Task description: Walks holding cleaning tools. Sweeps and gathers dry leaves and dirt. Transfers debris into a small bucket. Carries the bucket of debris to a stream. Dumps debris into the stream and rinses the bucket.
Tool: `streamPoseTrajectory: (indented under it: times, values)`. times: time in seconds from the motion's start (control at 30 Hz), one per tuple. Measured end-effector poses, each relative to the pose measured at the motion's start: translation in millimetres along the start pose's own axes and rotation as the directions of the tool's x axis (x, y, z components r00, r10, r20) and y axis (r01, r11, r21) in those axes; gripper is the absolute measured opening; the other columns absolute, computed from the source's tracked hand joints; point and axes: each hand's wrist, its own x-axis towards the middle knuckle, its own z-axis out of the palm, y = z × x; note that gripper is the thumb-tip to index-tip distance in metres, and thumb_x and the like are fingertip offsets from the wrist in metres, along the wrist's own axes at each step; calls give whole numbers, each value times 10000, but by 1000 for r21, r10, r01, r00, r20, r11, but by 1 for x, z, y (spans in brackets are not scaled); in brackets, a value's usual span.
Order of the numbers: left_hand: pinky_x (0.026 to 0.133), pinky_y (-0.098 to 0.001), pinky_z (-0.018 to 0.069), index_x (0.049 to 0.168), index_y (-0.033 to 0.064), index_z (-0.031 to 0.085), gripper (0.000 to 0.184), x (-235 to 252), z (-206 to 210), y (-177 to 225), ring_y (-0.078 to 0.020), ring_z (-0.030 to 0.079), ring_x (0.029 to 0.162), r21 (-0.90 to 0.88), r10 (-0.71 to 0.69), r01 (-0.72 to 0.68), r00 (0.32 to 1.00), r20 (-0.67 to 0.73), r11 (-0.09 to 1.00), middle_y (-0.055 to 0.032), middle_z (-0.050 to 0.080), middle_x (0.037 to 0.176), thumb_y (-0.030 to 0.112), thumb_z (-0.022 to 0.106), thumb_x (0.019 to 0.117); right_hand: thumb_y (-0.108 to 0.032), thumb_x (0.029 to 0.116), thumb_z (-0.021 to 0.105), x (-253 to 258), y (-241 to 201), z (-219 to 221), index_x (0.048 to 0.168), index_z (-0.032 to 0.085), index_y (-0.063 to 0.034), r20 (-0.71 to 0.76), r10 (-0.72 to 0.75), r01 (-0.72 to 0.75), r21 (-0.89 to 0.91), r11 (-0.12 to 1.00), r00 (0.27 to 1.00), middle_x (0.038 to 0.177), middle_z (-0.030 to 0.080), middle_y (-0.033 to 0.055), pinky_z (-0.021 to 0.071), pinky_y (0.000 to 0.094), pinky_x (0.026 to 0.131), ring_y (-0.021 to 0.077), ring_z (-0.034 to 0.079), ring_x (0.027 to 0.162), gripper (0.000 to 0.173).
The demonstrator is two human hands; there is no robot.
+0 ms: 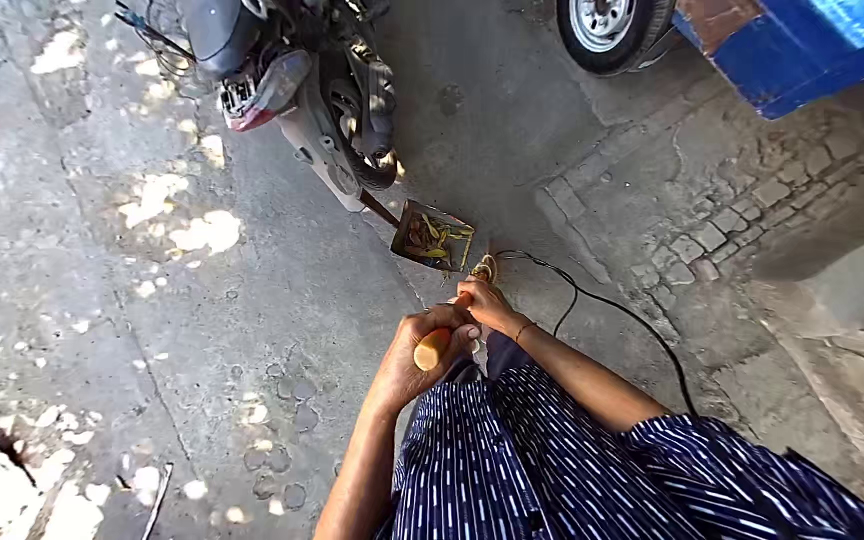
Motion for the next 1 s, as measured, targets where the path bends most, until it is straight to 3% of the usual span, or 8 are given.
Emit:
streamPoseTrajectory:
  times: [0.4, 0.5, 0.57, 0.7, 0.8, 0.87, 0.93, 1.0]
  values:
    - [1031, -364, 526, 815, 57, 643, 324, -24, -52, 77, -133, 690, 1066, 72, 224, -220, 973, -51, 973, -56, 745, 1030, 307, 649, 1021, -231, 988, 638, -10, -100, -34, 1021, 701, 4, -92, -171, 155, -162, 975, 981, 1100, 679, 192, 509, 567, 798, 362, 675, 981, 246]
    - [970, -265, 547, 816, 15, 672, 370, -8, -47, 69, -105, 676, 1107, 147, 175, -161, 980, -92, 976, -111, 734, 1101, 327, 652, 1016, -179, 929, 719, 4, -75, -41, 972, 712, 4, -299, -188, 188, -31, 982, 936, 1044, 677, 207, 527, 590, 800, 381, 670, 964, 187]
    - [988, -274, 543, 794, -13, 670, 359, 10, -32, 52, -133, 680, 1125, 112, 159, -144, 977, -141, 983, -142, 735, 1086, 282, 679, 998, -110, 862, 786, 19, -51, -40, 1089, 685, 41, -465, -106, 224, 206, 952, 879, 1114, 657, 233, 556, 521, 870, 338, 661, 1016, 291]
    - [1106, -420, 502, 820, -65, 690, 305, 46, 20, 1, -318, 644, 1254, -13, 191, -203, 938, -291, 979, -244, 719, 1163, 200, 720, 968, 136, 949, 524, 35, -29, -53, 1514, 387, 62, -442, 372, 166, 796, 582, 817, 1177, 624, 229, 562, 284, 823, 167, 659, 922, 586]
    - [1178, -471, 433, 833, -76, 702, 280, 64, 59, -39, -382, 585, 1322, -73, 164, -197, 933, -320, 978, -271, 694, 1225, 172, 725, 959, -205, 1143, 265, 43, 5, -80, 1401, 395, 80, -179, 495, 93, 977, 192, 851, 1159, 653, 212, 599, 326, 856, 213, 711, 984, 406]
    - [1172, -441, 433, 946, -101, 720, 180, 70, 85, -56, -364, 574, 1334, -80, 111, -138, 955, -275, 987, -277, 655, 1300, 75, 743, 915, -380, 1140, 290, 45, 32, -97, 1350, 471, 16, -67, 437, -38, 973, 227, 897, 1032, 687, 110, 584, 259, 707, 129, 695, 816, 484]
    - [1154, -441, 445, 1251, -118, 650, 432, 72, 105, -64, -357, 560, 1352, -41, 48, -57, 978, -202, 998, -283, 578, 1415, -72, 750, 832, -220, 1119, 332, 46, 54, -104, 1099, 559, -57, -3, 389, -130, 940, 315, 921, 725, 576, -45, 430, 127, 457, -2, 503, 512, 280]
    - [1150, -470, 437, 1477, -70, 473, 690, 72, 112, -70, -352, 532, 1386, 27, -81, 86, 986, -148, 996, -260, 504, 1509, -35, 767, 854, -153, 1107, 264, 48, 68, -118, 1025, 534, -107, 83, 325, -178, 945, 276, 942, 669, 560, -106, 403, 62, 433, -76, 477, 469, 286]
